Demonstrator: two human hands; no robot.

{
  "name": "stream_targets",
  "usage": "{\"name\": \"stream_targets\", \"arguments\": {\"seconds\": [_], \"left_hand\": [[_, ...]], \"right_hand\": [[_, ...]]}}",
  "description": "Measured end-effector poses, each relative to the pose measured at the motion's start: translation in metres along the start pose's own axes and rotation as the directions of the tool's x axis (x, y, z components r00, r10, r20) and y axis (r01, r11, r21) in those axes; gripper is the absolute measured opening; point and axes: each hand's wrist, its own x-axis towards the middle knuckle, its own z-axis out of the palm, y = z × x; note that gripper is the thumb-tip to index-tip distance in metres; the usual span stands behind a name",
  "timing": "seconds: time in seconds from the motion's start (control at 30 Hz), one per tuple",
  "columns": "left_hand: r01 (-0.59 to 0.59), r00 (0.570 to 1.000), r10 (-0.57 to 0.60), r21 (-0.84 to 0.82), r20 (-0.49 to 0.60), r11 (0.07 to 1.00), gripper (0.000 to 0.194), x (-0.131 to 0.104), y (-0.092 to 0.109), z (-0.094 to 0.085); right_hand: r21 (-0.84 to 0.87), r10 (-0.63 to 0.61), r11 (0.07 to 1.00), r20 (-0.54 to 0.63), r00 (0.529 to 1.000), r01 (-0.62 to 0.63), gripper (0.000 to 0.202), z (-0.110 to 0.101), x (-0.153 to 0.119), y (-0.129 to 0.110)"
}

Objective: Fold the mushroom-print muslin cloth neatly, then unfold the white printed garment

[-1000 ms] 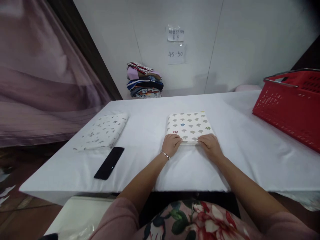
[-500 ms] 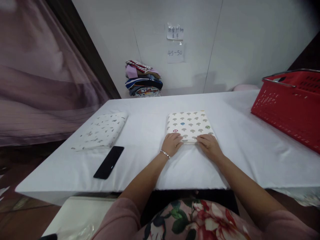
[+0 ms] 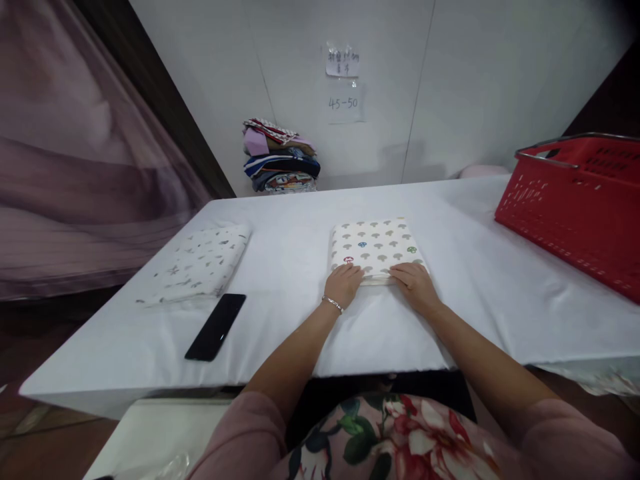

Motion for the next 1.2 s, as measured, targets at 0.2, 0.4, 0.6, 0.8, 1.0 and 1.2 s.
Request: {"name": "stream_targets", "arguments": {"seconds": [0.2,0.4,0.6,0.8,1.0,1.2], "left_hand": [[0.024,1.000,-0.024,-0.024,-0.020,0.999,0.021,0.002,0.002,-0.002],[0.016,0.999,-0.016,-0.011,0.037,1.000,0.020,0.000,0.007,-0.007],[0.049,0.998,-0.049,0.010,0.026,0.999,0.036,0.011,0.025,-0.017],[-0.046,0.988,0.034,0.079,0.150,0.996,0.044,0.013,0.036,0.002],[-0.054,0.986,0.037,0.100,0.160,0.994,0.049,0.007,0.035,0.006],[-0.056,0.987,0.041,0.092,0.154,0.994,0.049,0.007,0.036,0.003]], "right_hand": [[-0.002,0.010,1.000,0.012,1.000,-0.010,0.026,0.001,-0.001,0.001],[-0.006,-0.013,1.000,0.016,1.000,0.013,0.025,0.001,-0.002,-0.001],[0.002,-0.019,1.000,0.014,1.000,0.019,0.024,0.001,0.000,-0.002],[0.067,0.016,0.998,0.018,1.000,-0.017,0.026,0.002,-0.001,0.000],[0.084,0.062,0.994,0.020,0.998,-0.064,0.033,0.001,0.025,-0.001],[-0.178,0.223,0.966,0.195,0.955,-0.189,0.042,0.011,0.063,0.025]]}}
